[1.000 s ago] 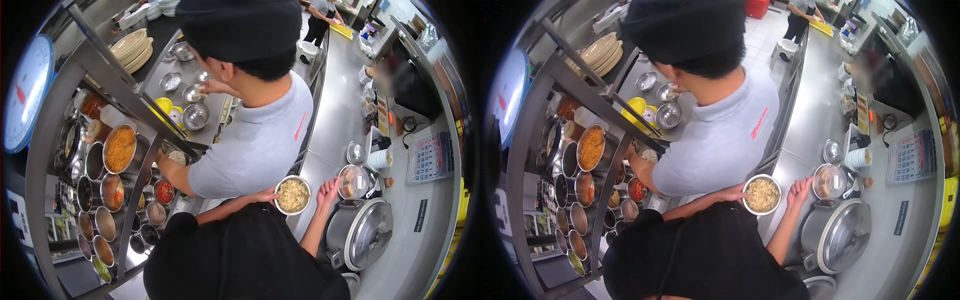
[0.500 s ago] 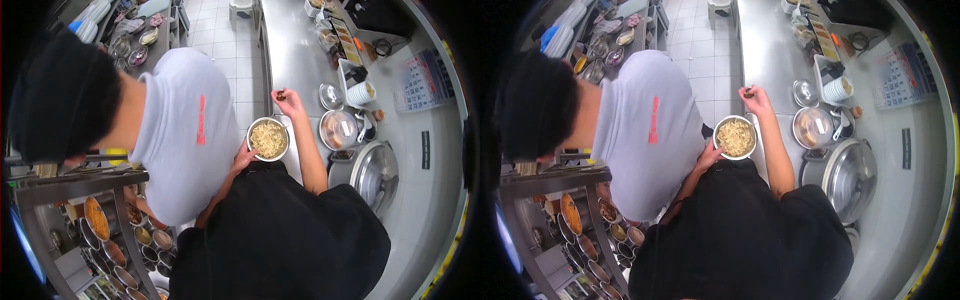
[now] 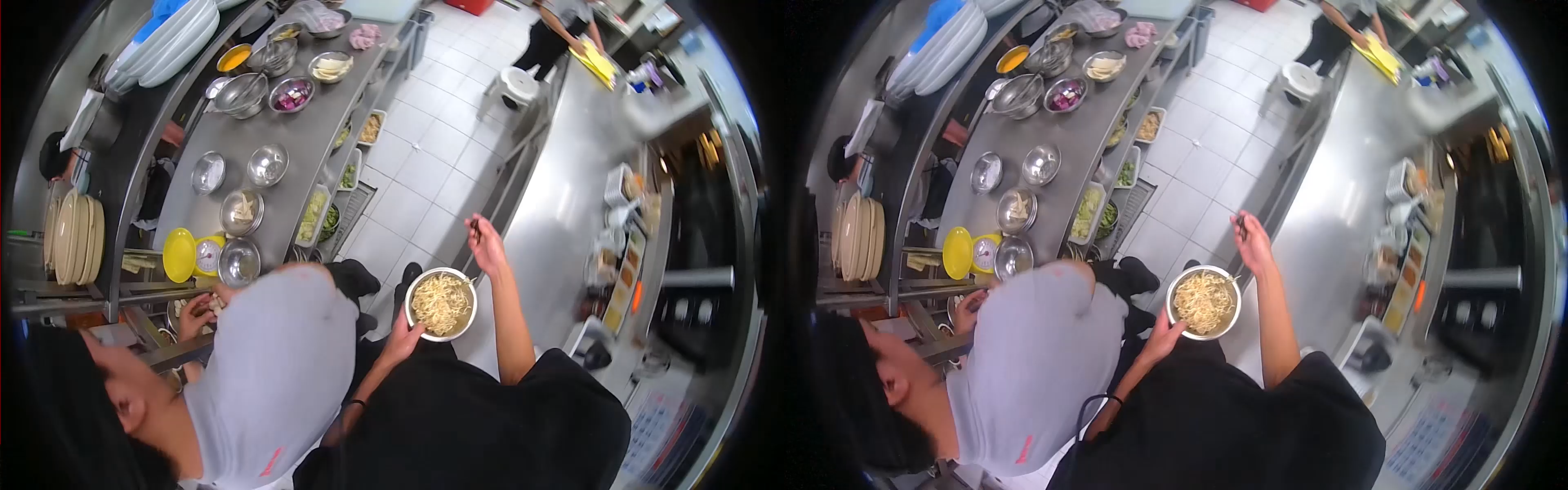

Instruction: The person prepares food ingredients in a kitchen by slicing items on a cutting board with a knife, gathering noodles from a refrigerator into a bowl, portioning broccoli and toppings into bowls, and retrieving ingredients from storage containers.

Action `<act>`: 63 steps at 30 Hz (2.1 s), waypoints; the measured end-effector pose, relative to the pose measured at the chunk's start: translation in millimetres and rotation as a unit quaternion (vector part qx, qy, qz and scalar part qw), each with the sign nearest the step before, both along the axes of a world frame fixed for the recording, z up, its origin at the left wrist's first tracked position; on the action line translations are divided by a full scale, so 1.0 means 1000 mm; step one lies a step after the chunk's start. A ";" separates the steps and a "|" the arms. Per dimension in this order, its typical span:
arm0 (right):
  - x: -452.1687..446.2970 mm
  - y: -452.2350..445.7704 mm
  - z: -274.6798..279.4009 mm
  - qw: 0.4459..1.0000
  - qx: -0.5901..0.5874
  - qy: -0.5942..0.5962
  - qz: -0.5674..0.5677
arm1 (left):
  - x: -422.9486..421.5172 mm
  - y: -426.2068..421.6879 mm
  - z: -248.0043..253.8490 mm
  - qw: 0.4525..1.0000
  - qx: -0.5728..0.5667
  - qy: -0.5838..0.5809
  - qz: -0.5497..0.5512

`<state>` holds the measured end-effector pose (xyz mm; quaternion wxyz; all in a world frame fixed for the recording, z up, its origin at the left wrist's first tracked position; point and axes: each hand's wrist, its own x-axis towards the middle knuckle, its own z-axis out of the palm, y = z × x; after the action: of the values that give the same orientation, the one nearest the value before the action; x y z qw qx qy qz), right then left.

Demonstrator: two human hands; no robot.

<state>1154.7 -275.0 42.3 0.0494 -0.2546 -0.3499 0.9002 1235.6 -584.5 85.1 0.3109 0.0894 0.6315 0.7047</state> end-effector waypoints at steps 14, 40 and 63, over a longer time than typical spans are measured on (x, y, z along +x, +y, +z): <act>-0.063 0.121 -0.091 0.978 -0.124 -0.170 -0.016 | -0.266 0.057 -0.017 0.946 0.101 -0.173 0.255; -0.542 0.346 -0.026 0.991 0.054 -0.097 -0.071 | -0.919 0.358 -0.092 0.923 0.126 -0.160 0.325; -1.257 0.342 -0.051 0.593 0.604 0.193 0.497 | -0.960 0.431 -0.123 0.667 0.040 -0.069 0.741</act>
<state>-101.9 66.8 -8.8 -0.1971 0.2262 -0.8680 0.3957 275.8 -153.6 -38.0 -0.2744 -0.4444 0.4374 0.7320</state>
